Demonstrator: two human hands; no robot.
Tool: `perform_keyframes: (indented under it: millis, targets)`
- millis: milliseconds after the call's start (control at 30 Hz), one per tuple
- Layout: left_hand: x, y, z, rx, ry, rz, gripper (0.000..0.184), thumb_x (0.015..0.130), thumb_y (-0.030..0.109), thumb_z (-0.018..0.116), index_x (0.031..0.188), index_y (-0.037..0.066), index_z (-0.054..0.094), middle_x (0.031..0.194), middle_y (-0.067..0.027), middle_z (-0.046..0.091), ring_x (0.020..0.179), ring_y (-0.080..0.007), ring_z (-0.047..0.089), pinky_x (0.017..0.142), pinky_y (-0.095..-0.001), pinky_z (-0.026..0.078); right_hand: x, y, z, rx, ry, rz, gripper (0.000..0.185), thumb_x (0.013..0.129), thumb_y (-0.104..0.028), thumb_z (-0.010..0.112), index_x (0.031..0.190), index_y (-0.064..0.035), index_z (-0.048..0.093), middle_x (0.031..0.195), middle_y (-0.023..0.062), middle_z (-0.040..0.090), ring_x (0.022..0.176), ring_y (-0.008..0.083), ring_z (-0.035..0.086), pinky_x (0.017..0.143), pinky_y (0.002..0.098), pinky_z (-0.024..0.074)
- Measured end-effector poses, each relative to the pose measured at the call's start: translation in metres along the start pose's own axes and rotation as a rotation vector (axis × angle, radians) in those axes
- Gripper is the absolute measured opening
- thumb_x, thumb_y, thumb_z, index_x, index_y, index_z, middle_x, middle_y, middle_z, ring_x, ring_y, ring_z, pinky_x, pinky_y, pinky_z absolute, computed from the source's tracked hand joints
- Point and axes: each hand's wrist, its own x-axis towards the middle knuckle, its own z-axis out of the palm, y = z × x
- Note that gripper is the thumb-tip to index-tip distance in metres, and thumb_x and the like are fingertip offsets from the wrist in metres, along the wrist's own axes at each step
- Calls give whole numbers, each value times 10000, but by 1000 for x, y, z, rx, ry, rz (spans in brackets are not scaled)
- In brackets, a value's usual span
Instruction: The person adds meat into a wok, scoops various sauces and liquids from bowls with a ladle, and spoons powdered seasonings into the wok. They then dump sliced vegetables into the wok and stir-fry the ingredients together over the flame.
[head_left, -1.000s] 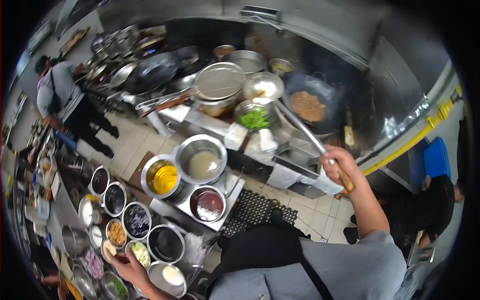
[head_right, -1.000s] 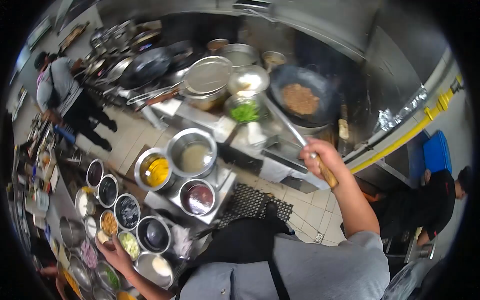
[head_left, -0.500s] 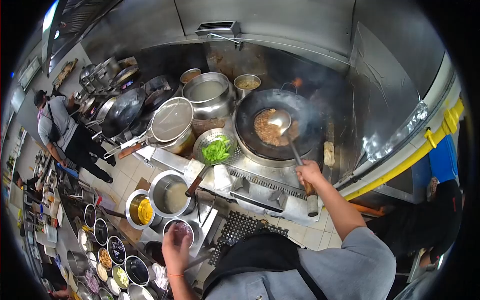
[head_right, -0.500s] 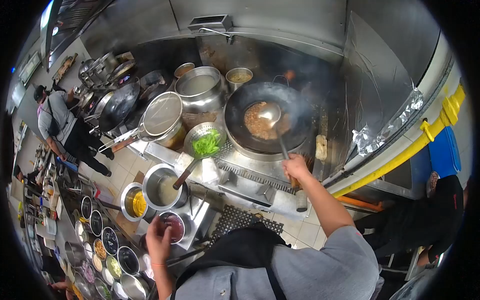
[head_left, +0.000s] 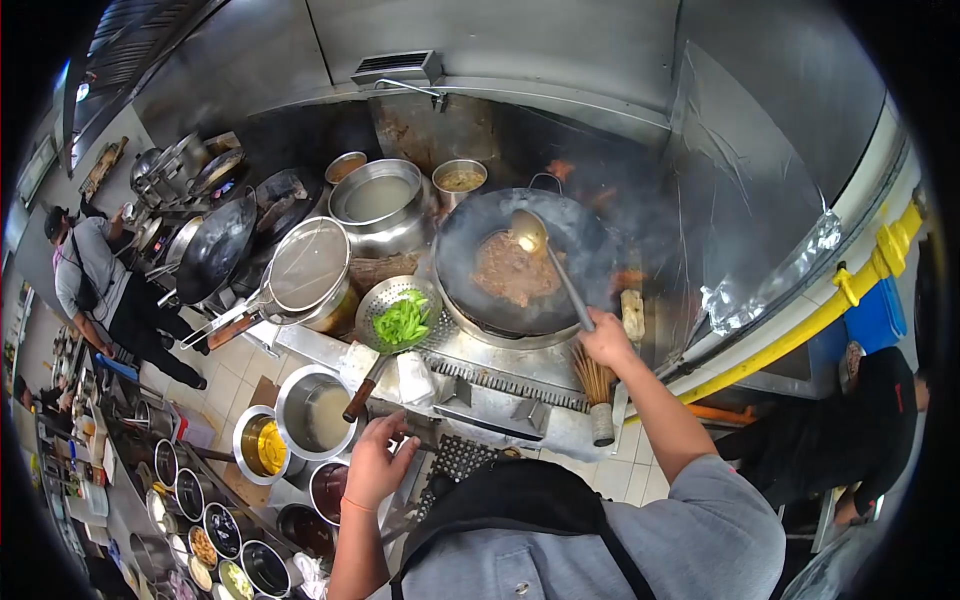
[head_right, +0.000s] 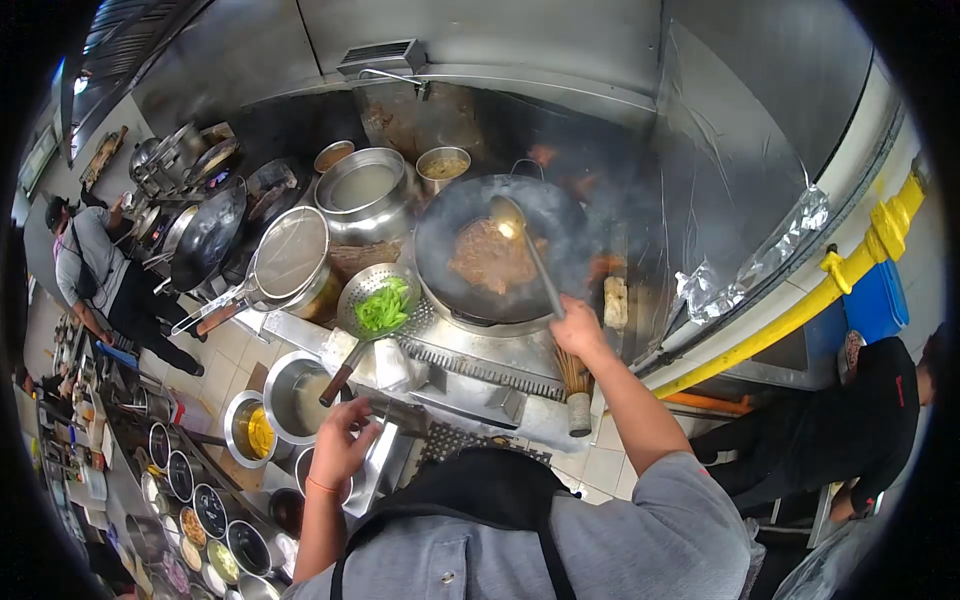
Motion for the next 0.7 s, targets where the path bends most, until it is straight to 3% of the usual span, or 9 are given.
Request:
perform_keyframes:
  millis: [33,133,267,367,500,567,600,667,700]
  targets:
    - [3,-1,4,-4,-18,12,400,789,102,713,1157,-16,610,948,-132,638,835,-234,627,732,-313,507,10,-18,-20,-18,-180,262,347,777,-94,529,1108,-1,574,953,296,638,955,462,604,850,490,494]
    - [17,23,16,43,-99,122,382,823,163,689,1156,-5,607,989,-150,638,835,-286,634,711,-348,519,19,-14,-8,-198,-248,414,317,783,-87,504,1081,-2,566,1004,285,635,984,451,599,870,509,477]
    - [55,17,54,107,-29,440,433,804,210,695,1171,2,596,1064,-181,624,1019,-349,587,895,-408,475,-9,-31,-35,83,-310,371,317,762,-96,528,1055,0,602,1037,284,625,1038,437,578,900,479,462]
    - [80,20,71,168,6,466,448,807,202,697,1193,4,586,1097,-187,614,1060,-364,566,925,-422,453,-3,-23,-53,46,-278,317,345,746,-120,550,1061,-3,628,1042,282,625,1049,424,575,906,452,465]
    - [129,38,109,223,-39,559,458,807,215,685,1194,2,564,1133,-180,594,1065,-350,563,940,-416,448,51,0,-15,-29,-232,410,377,733,-137,564,1078,-2,633,1043,284,625,1029,419,585,892,439,471]
    - [162,36,140,243,-69,617,402,811,245,678,1131,14,599,1119,-180,606,1104,-340,549,942,-415,446,63,13,7,33,-324,292,379,719,-138,613,1071,4,624,899,255,652,796,388,648,751,412,506]
    - [177,32,156,241,-72,621,402,811,245,678,1131,14,599,1119,-180,606,1104,-340,549,942,-415,446,57,8,11,165,-393,389,395,723,-154,618,1085,4,620,909,255,653,743,371,652,738,413,513]
    - [202,24,180,416,-134,548,278,835,279,617,948,30,666,993,-160,665,1005,-319,612,877,-415,484,33,-23,-5,229,-382,315,409,721,-167,620,1101,-17,628,913,239,659,769,344,658,753,403,512]
    - [207,21,192,411,-145,550,278,835,279,617,948,30,666,993,-160,665,1005,-319,612,877,-415,484,22,-13,-6,113,-345,107,475,723,-154,624,1185,-45,605,938,219,665,815,335,662,768,398,511]
